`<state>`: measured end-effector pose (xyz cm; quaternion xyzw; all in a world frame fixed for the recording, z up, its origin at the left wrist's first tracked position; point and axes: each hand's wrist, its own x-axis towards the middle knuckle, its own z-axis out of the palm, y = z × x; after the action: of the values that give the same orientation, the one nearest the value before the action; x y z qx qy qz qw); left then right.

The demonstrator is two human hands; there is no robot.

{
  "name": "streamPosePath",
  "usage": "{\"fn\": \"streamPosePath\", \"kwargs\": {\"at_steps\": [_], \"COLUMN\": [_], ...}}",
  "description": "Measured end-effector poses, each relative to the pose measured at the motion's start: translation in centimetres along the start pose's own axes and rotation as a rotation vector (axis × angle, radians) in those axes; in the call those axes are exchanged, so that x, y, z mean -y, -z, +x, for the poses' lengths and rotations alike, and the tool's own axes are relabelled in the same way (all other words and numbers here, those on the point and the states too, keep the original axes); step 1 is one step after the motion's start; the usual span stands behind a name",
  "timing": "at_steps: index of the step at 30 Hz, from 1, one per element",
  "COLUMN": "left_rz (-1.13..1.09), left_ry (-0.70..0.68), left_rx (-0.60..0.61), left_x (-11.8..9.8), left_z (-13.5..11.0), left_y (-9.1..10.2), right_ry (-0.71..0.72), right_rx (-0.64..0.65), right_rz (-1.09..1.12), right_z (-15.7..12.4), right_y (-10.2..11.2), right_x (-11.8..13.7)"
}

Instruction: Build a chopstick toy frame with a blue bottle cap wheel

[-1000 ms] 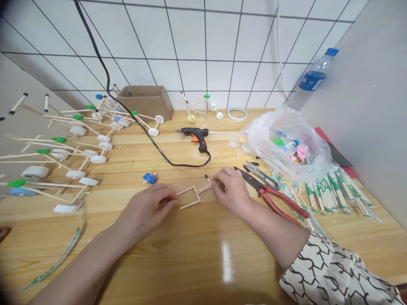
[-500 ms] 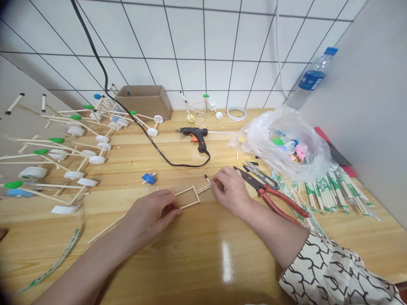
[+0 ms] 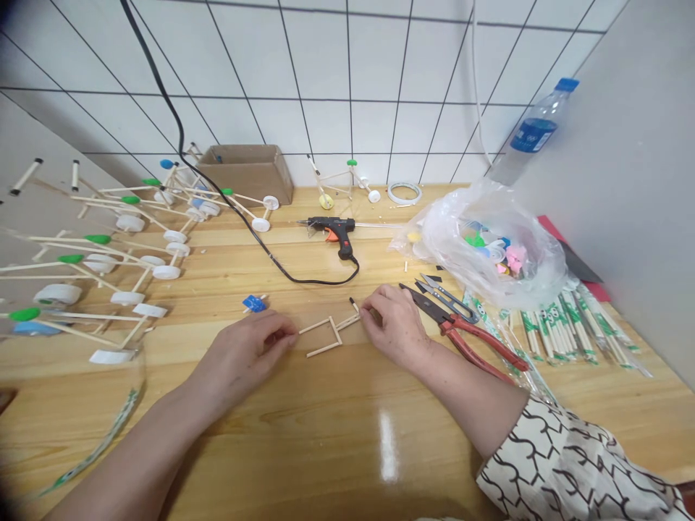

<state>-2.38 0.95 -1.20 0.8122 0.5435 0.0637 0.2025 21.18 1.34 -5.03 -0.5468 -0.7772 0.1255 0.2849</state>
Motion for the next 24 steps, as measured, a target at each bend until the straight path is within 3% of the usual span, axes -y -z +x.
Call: {"fn": "streamPosePath", "kwargs": {"at_steps": [24], "left_rz": [0.054], "left_ry": [-0.035], "left_rx": [-0.021], "left_x": [-0.03], "left_z": [0.37], "left_y": [-0.66], "right_ry": [-0.002], "right_rx": [0.021], "right_rz": [-0.011], "right_z": [0.0], "right_y": [0.08], "right_x": [0.18]}}
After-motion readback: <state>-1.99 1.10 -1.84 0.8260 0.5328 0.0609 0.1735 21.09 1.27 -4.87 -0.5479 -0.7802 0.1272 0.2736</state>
